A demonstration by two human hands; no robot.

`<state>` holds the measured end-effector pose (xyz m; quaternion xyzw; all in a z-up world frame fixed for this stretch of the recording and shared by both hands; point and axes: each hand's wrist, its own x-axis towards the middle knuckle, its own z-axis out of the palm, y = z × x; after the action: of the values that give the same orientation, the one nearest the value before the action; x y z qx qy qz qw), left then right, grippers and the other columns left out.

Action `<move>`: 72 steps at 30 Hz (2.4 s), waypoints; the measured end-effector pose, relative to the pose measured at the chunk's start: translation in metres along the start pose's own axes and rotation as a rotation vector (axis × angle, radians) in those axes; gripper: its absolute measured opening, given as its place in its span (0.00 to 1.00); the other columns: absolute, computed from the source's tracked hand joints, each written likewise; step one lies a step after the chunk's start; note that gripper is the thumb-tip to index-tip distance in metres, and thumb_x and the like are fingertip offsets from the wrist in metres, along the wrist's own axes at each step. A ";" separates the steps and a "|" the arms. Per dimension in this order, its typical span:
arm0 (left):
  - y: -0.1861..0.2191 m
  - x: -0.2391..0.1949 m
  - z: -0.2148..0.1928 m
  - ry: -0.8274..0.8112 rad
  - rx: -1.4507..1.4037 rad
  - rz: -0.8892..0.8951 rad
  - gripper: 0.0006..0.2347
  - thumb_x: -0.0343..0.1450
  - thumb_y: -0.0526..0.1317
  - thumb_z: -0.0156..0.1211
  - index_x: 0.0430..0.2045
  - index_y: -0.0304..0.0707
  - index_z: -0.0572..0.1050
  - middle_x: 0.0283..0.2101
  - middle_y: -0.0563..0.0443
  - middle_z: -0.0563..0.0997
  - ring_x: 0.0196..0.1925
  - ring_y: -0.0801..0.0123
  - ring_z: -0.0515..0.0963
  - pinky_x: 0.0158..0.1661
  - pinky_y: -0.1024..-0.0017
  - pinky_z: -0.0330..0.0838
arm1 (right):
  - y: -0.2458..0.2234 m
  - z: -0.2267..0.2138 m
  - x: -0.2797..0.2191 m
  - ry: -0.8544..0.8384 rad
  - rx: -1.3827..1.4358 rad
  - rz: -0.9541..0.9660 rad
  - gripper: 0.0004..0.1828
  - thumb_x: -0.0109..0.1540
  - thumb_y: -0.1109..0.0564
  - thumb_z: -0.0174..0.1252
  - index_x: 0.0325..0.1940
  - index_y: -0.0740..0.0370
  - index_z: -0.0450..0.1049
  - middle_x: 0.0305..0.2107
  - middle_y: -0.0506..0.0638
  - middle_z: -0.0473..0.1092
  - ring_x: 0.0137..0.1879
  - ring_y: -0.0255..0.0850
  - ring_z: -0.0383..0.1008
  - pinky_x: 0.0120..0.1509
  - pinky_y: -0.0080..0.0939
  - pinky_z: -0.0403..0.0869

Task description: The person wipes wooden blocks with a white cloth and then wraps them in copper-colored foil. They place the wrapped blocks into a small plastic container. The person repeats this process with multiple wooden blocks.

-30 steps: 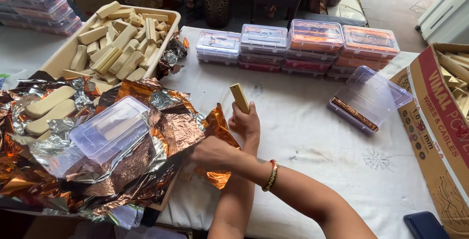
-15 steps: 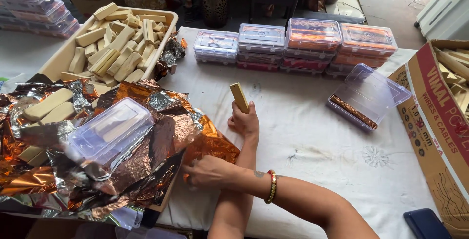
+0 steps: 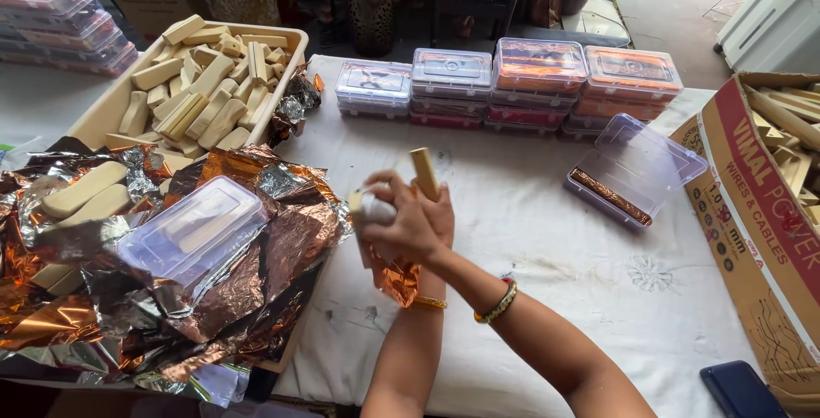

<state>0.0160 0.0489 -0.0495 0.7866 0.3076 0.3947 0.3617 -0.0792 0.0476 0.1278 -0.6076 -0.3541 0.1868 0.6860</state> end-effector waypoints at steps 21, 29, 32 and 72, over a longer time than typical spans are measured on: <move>0.068 -0.023 -0.028 -0.784 0.369 0.365 0.24 0.74 0.55 0.51 0.66 0.59 0.60 0.37 0.48 0.82 0.39 0.52 0.80 0.45 0.56 0.71 | -0.019 -0.060 -0.016 -0.424 -1.579 0.435 0.20 0.63 0.57 0.60 0.59 0.45 0.76 0.52 0.54 0.69 0.50 0.54 0.78 0.62 0.64 0.69; 0.031 -0.046 0.029 -0.917 -1.086 -0.233 0.22 0.81 0.54 0.39 0.64 0.41 0.66 0.54 0.54 0.77 0.49 0.74 0.78 0.46 0.72 0.78 | -0.007 -0.145 -0.037 0.136 -0.875 -0.029 0.20 0.56 0.57 0.67 0.53 0.52 0.79 0.47 0.49 0.76 0.48 0.41 0.81 0.52 0.43 0.82; 0.045 -0.047 0.016 -0.912 -1.035 -0.320 0.22 0.85 0.54 0.36 0.60 0.32 0.68 0.45 0.46 0.76 0.41 0.68 0.77 0.37 0.72 0.77 | 0.007 -0.179 -0.062 0.514 -0.721 -0.096 0.19 0.59 0.56 0.67 0.54 0.56 0.77 0.49 0.55 0.74 0.51 0.44 0.78 0.53 0.43 0.82; 0.046 -0.015 -0.009 -0.298 -0.956 -0.235 0.21 0.78 0.44 0.41 0.69 0.43 0.62 0.46 0.49 0.80 0.35 0.74 0.78 0.35 0.76 0.80 | 0.106 -0.149 -0.077 0.350 -0.221 -0.042 0.27 0.68 0.66 0.45 0.73 0.61 0.64 0.63 0.57 0.72 0.67 0.40 0.71 0.72 0.37 0.67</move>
<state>0.0101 0.0151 -0.0144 0.5413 0.1244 0.3312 0.7628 -0.0075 -0.0893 0.0035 -0.6949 -0.2604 0.0242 0.6698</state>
